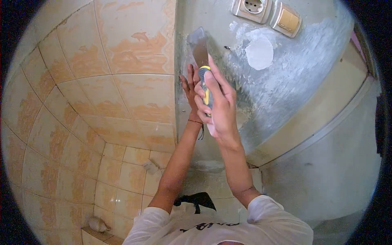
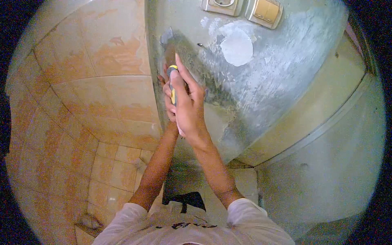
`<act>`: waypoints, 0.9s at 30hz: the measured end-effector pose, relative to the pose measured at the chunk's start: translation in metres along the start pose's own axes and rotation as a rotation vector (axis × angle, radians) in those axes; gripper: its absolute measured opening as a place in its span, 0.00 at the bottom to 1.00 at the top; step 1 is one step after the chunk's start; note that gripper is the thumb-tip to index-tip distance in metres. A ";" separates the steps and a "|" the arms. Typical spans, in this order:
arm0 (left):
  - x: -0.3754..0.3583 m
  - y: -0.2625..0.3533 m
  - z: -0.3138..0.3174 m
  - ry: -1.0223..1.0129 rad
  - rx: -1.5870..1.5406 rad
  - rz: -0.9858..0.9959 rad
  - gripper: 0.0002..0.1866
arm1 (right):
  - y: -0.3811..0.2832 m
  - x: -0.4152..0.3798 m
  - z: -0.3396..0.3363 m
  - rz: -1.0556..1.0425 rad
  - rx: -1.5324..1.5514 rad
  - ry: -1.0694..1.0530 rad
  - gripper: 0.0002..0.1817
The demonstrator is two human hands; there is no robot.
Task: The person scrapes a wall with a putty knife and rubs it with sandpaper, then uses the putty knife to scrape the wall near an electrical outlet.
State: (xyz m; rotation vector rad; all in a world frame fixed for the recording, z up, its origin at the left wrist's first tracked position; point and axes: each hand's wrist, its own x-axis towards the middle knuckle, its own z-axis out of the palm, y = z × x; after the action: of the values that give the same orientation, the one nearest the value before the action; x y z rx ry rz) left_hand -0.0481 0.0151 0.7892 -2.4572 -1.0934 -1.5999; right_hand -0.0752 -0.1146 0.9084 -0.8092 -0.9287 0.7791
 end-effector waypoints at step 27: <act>-0.001 0.008 0.010 0.234 -0.079 0.035 0.24 | 0.011 0.008 -0.001 -0.001 0.034 -0.029 0.28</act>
State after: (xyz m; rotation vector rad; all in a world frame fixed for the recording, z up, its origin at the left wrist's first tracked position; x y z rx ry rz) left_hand -0.0357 0.0122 0.7860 -2.2443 -0.9658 -1.8949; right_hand -0.0733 -0.1035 0.9017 -0.7697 -0.9395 0.8056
